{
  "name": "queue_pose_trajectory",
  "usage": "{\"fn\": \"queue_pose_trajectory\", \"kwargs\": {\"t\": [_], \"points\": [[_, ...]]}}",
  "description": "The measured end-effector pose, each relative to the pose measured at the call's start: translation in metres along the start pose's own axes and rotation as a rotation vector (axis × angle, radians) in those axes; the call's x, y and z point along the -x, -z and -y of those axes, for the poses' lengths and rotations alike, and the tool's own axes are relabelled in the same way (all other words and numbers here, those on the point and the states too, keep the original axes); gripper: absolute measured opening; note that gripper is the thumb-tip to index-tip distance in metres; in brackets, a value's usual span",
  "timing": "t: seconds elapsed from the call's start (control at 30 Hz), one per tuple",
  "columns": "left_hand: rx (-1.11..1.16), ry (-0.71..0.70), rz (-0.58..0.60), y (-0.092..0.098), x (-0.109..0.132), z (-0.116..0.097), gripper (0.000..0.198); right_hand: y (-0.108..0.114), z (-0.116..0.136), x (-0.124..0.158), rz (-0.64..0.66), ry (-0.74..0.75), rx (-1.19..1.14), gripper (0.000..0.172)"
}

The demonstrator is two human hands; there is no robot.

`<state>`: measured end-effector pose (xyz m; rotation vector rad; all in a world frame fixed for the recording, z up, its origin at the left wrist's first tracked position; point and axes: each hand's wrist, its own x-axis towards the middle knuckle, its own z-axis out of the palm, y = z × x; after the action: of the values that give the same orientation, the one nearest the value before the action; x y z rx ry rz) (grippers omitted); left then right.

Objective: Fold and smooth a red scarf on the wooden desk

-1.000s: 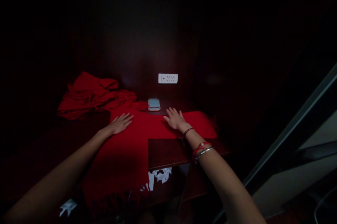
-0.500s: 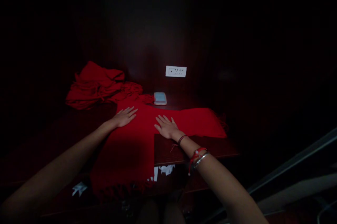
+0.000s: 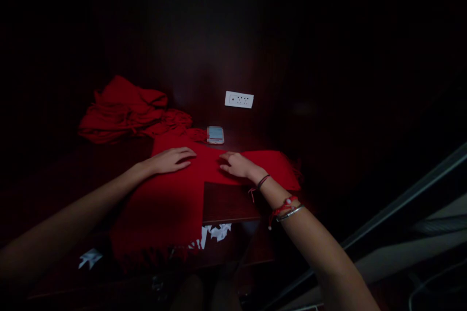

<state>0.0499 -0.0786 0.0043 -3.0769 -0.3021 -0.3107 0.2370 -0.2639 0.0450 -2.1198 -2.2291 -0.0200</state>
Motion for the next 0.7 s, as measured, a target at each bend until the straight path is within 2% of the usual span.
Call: {"fn": "queue_pose_trajectory", "kwargs": {"t": [0.07,0.17,0.37,0.57,0.7], "points": [[0.048,-0.063,0.059,0.008,0.003,-0.012,0.044,0.006,0.007,-0.017,0.01,0.169,-0.041,0.04],[0.073,-0.09,0.138,0.018,0.009,-0.022,0.044,0.004,0.008,-0.035,0.015,0.279,-0.055,0.037],[-0.055,-0.169,0.128,0.03,0.017,-0.023,0.036,-0.009,0.007,-0.047,-0.054,0.385,-0.117,0.032],[-0.128,-0.162,0.156,0.027,0.019,-0.026,0.034,-0.012,0.022,-0.038,-0.06,0.397,-0.114,0.032],[-0.169,-0.178,0.106,0.025,0.017,-0.027,0.025,-0.018,0.025,-0.03,-0.046,0.388,-0.07,0.038]]}}
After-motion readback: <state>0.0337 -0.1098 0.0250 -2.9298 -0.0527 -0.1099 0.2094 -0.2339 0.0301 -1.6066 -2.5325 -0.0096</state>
